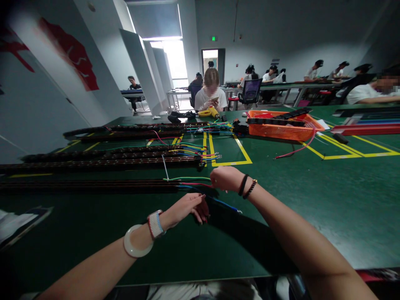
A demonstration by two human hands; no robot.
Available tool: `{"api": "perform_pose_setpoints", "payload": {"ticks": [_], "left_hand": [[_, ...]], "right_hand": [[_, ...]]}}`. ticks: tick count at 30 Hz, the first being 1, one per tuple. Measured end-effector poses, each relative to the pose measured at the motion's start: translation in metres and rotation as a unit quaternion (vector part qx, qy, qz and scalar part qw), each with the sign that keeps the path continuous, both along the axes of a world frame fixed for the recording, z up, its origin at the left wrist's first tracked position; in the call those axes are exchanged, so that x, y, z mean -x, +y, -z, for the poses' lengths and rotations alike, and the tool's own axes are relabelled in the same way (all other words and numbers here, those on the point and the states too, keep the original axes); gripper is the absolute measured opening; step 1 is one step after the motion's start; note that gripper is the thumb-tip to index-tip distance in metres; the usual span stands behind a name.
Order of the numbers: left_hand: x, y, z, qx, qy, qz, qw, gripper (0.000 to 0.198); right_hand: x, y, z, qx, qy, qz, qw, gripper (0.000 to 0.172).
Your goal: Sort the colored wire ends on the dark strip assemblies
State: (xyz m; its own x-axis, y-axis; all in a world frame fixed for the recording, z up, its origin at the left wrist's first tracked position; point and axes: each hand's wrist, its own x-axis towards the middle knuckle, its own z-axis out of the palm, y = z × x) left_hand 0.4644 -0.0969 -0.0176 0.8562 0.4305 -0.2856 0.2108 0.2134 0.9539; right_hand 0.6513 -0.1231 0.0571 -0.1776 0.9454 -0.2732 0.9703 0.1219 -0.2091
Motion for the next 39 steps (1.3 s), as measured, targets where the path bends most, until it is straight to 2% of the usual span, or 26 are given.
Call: {"api": "perform_pose_setpoints", "payload": {"ticks": [4, 9, 11, 15, 20, 23, 26, 28, 30, 32, 33, 35, 36, 37, 39], "left_hand": [[0.0, 0.001, 0.001, -0.002, 0.0, -0.003, 1.0, 0.05], [0.001, 0.0, -0.003, -0.011, 0.008, 0.0, 1.0, 0.048], [0.001, 0.0, -0.004, -0.012, 0.009, 0.002, 1.0, 0.048], [0.001, 0.0, -0.002, -0.013, 0.011, 0.001, 1.0, 0.049], [0.0, 0.001, 0.001, -0.032, 0.009, 0.021, 0.999, 0.047], [0.003, -0.001, -0.006, -0.075, 0.003, 0.028, 0.997, 0.045], [0.015, -0.001, -0.021, -0.178, 0.016, 0.018, 0.984, 0.043], [0.033, 0.004, -0.031, -0.274, 0.035, -0.011, 0.961, 0.041], [0.061, 0.015, -0.038, -0.371, 0.066, -0.106, 0.92, 0.037], [0.096, 0.034, -0.039, -0.435, 0.111, -0.25, 0.858, 0.029], [0.115, 0.046, -0.038, -0.465, 0.145, -0.319, 0.813, 0.026], [0.154, 0.071, -0.033, -0.478, 0.193, -0.401, 0.757, 0.03], [0.173, 0.083, -0.029, -0.487, 0.263, -0.435, 0.71, 0.036], [0.19, 0.094, -0.025, -0.473, 0.336, -0.45, 0.679, 0.044], [0.218, 0.112, -0.017, -0.399, 0.454, -0.45, 0.657, 0.059]], "right_hand": [[-0.025, 0.012, 0.002, -0.059, 0.051, 0.056, 0.995, 0.015], [-0.047, 0.034, 0.027, -0.111, 0.169, 0.098, 0.974, 0.029], [-0.049, 0.041, 0.042, -0.129, 0.221, 0.13, 0.958, 0.037], [-0.043, 0.049, 0.07, -0.153, 0.314, 0.129, 0.928, 0.047], [-0.038, 0.05, 0.087, -0.168, 0.381, 0.154, 0.896, 0.051], [-0.037, 0.049, 0.088, -0.154, 0.399, 0.146, 0.892, 0.051], [-0.036, 0.047, 0.087, -0.136, 0.385, 0.118, 0.905, 0.05], [-0.033, 0.045, 0.085, -0.126, 0.369, 0.099, 0.915, 0.05], [-0.028, 0.043, 0.083, -0.121, 0.352, 0.084, 0.924, 0.051], [-0.022, 0.041, 0.081, -0.119, 0.34, 0.067, 0.93, 0.051], [-0.019, 0.041, 0.081, -0.119, 0.336, 0.057, 0.932, 0.052], [-0.013, 0.04, 0.08, -0.12, 0.325, 0.036, 0.937, 0.052], [-0.01, 0.04, 0.08, -0.122, 0.316, 0.023, 0.941, 0.051], [-0.008, 0.04, 0.08, -0.124, 0.305, 0.012, 0.944, 0.051], [-0.005, 0.041, 0.081, -0.131, 0.282, -0.016, 0.95, 0.05]]}}
